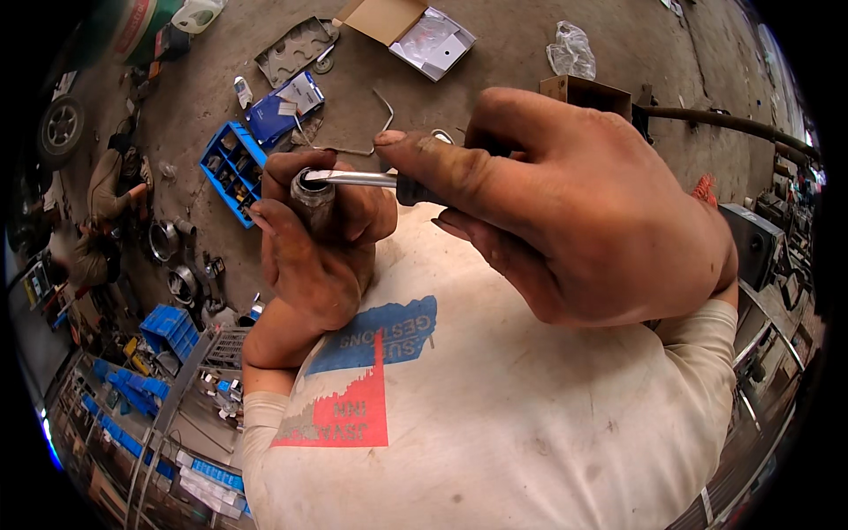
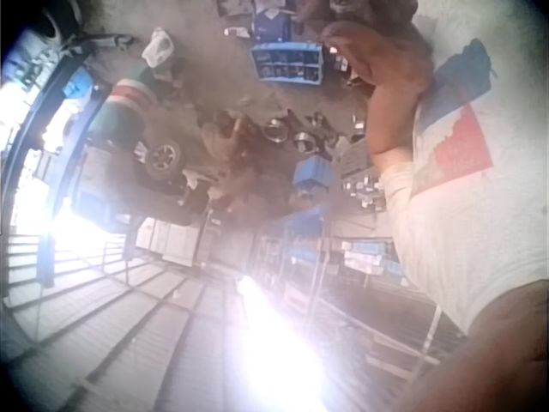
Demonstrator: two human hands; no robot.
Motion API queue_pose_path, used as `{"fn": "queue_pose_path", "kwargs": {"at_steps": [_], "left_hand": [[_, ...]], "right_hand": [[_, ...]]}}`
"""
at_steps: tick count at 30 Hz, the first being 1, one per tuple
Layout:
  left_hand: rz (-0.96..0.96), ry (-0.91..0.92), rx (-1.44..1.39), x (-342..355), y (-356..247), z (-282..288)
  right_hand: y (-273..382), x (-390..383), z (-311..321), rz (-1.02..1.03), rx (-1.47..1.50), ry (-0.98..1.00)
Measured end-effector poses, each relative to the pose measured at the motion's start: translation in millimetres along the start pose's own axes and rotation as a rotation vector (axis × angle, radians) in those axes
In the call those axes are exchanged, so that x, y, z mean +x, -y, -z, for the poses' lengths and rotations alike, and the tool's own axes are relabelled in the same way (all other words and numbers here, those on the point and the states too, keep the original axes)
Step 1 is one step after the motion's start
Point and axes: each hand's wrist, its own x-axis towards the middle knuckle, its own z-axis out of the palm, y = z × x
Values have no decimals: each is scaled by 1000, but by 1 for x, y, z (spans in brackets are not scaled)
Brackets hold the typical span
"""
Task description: The person sits on the floor sorting nuts and bolts from a pile into metal bowls. He then moves to a vehicle's wheel hub, removes a bolt, and uses a tool to clean the inside of a nut before placing it on a shelf.
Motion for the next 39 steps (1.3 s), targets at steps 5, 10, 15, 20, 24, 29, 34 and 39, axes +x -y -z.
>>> {"fn": "queue_pose_path", "kwargs": {"at_steps": [5, 10, 15, 20, 24, 29, 34, 39], "left_hand": [[-5, 32, -175, 0, 5, 5], [105, 133, -403, -1, 5, 16], [241, 49, -358, -2, -3, 11], [164, -55, -150, -5, -7, 9], [119, -94, -21, -5, -9, 7], [94, -122, 48, -7, -11, 6], [161, -98, 16, -8, -12, 5], [245, -96, -155, -7, -16, 0]], "right_hand": [[-3, 0, -4, 23, 12, -35], [-8, 3, -6, 55, 2, -67], [-11, 2, -9, 85, -4, -81], [-15, 3, -14, 130, 6, -114], [-19, 2, -20, 129, 30, -128], [-24, 4, -26, 164, 81, -162], [-27, 3, -34, 177, 150, -193], [-29, 2, -36, 88, 350, -197]]}}
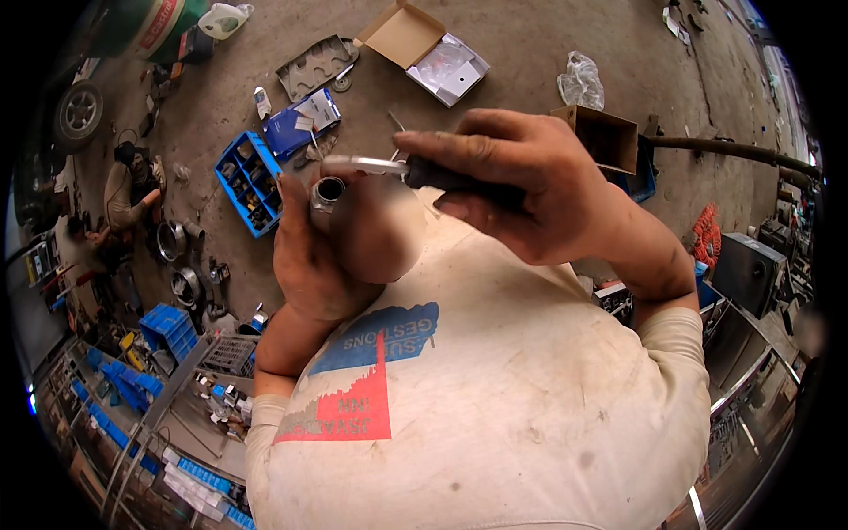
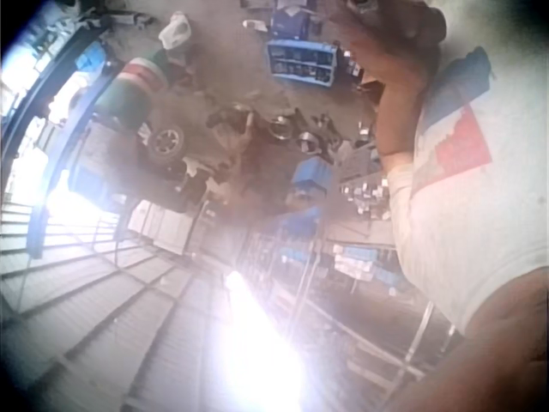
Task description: The person sits on the floor sorting nuts and bolts from a pile into metal bowls. He then moves to a vehicle's wheel hub, removes a bolt, and uses a tool to clean the inside of a nut before placing it on a shelf.
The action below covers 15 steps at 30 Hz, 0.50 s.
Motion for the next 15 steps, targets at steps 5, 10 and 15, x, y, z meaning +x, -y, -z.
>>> {"fn": "queue_pose_path", "kwargs": {"at_steps": [5, 10, 15], "left_hand": [[70, -62, -219, 1, 1, -6], [67, -6, -266, 4, 7, 4], [-101, 69, 127, 8, 15, 27]], "right_hand": [[7, -3, 10, -35, 0, 31], [16, -4, 18, -2, -107, 73], [21, 1, 23, -2, -194, 76]]}}
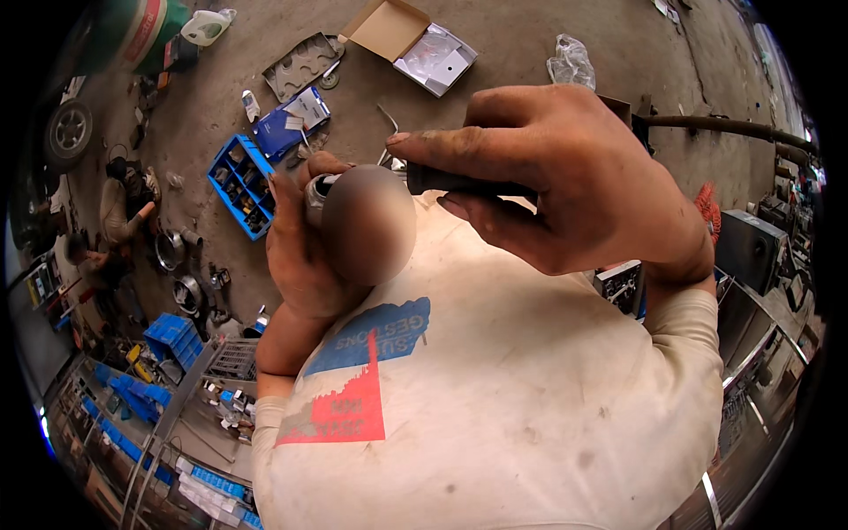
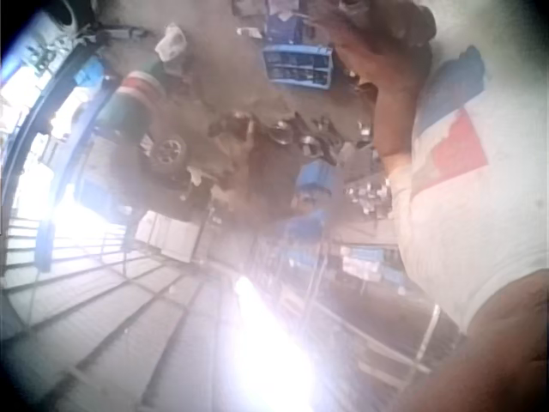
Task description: The person sits on the floor sorting nuts and bolts from a pile into metal bowls. He then moves to a vehicle's wheel hub, removes a bolt, and uses a tool to clean the inside of a nut before placing it on a shelf.
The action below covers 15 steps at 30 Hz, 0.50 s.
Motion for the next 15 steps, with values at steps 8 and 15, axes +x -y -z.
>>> {"fn": "queue_pose_path", "kwargs": {"at_steps": [8, 15], "left_hand": [[-233, -78, 659, -2, 9, 15], [-279, -101, 388, 5, 0, -6]], "right_hand": [[7, 5, 4, 5, -89, 9], [7, -1, -4, -50, -153, 9]]}}
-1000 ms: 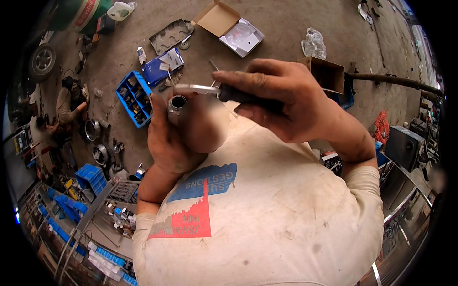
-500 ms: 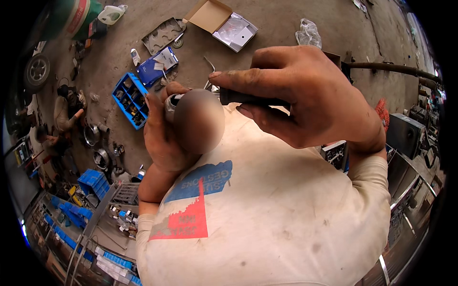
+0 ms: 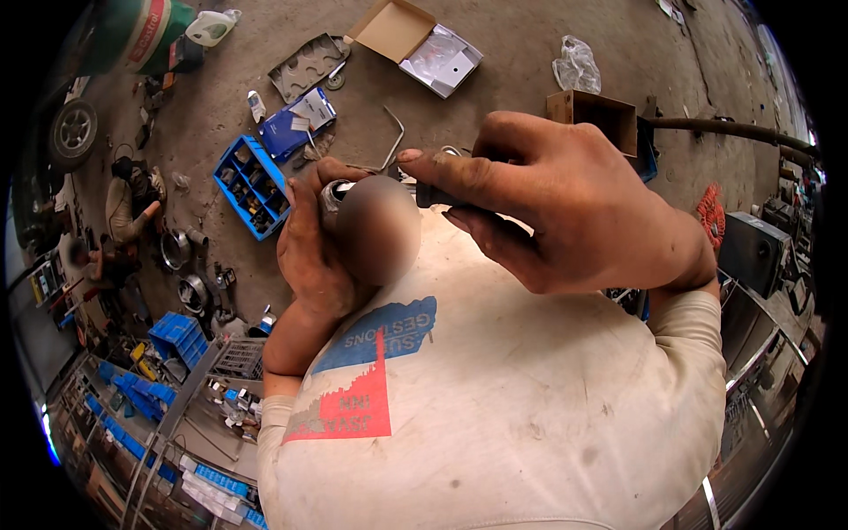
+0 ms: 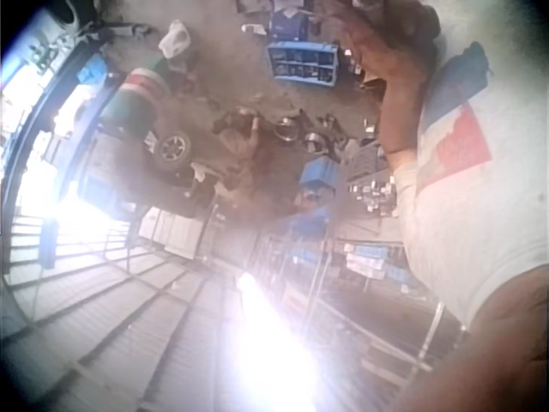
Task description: The person sits on the floor sorting nuts and bolts from a pile into metal bowls. He then moves to a vehicle's wheel hub, removes a bolt, and uses a tool to clean the inside of a nut before placing it on a shelf.
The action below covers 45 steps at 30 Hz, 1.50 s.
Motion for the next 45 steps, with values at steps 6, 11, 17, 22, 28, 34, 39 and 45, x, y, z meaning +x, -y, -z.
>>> {"fn": "queue_pose_path", "kwargs": {"at_steps": [6, 11, 17, 22, 28, 34, 39, 45], "left_hand": [[173, 21, -70, 3, 1, 8], [245, -60, 19, 4, -16, -9], [253, -60, 44, 9, -14, -5], [449, -164, -292, 11, -19, -17], [518, -38, -483, 9, -22, -16], [615, -81, -710, 9, -25, -15], [559, 268, -948, 12, -10, 4], [552, 295, -1015, 10, -10, 10]], "right_hand": [[0, -8, -9, -10, -52, -16], [-5, -11, -20, 18, -49, -33], [-7, -13, -27, 2, -54, -45], [-9, -13, -31, 5, -68, -39], [-19, -5, -33, 13, -62, -155], [-19, -5, -39, -38, -22, -201], [-21, -4, -36, 5, -46, -239], [-41, 6, -30, 45, 56, -346]]}}
